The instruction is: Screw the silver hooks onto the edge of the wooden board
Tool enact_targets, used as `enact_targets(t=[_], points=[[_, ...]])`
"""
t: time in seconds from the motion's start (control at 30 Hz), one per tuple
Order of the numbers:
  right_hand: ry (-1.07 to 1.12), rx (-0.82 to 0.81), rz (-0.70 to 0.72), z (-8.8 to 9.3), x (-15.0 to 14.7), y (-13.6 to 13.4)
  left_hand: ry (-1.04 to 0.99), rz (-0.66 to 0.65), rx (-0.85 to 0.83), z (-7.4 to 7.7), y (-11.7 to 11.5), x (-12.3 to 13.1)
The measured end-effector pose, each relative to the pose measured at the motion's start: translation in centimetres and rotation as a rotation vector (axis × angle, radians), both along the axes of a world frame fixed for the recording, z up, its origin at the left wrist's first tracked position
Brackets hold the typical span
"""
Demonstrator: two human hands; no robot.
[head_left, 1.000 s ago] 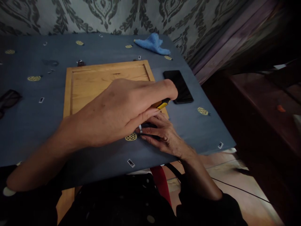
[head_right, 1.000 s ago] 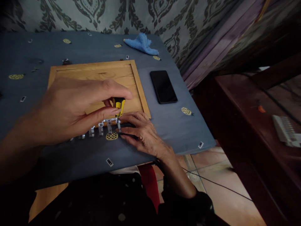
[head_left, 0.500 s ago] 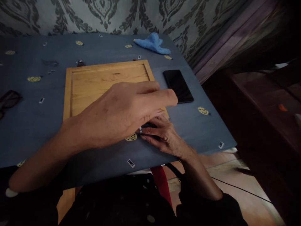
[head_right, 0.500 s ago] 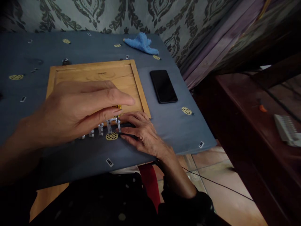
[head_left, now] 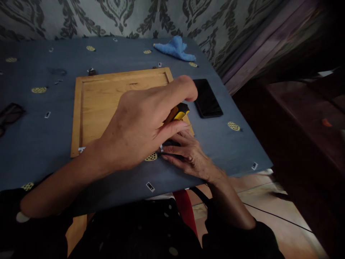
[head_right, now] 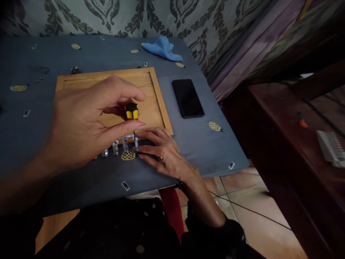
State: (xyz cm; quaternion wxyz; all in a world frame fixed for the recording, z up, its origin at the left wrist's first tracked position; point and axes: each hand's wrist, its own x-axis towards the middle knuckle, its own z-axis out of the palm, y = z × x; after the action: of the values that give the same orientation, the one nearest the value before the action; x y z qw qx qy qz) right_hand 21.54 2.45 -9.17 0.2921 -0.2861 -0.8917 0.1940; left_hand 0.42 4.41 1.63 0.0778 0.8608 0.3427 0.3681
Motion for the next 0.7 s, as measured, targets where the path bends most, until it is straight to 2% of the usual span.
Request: enact_targets(t=[0.13, 0.27, 0.37, 0.53, 0.7], points=[[-0.009, 0.010, 0.008, 0.0, 0.0, 0.0, 0.007, 0.076, -0.001, -0.1, -0.2, 0.0], [-0.001, 0.027, 0.010, -0.1, 0.0, 0.1, 0.044, 0.084, -0.003, -0.1, -0.4, -0.2], [0.009, 0.036, 0.017, -0.2, 0.0, 0.2, 0.064, 0.059, -0.028, 0.1, -0.6, -0.3], [0.025, 0.042, 0.029, -0.1, 0.0, 0.2, 0.066, -0.054, -0.097, 0.5, -0.4, -0.5], [0.021, 0.036, 0.032, 0.2, -0.1, 0.2, 0.039, -0.096, -0.121, 0.9, -0.3, -0.6]])
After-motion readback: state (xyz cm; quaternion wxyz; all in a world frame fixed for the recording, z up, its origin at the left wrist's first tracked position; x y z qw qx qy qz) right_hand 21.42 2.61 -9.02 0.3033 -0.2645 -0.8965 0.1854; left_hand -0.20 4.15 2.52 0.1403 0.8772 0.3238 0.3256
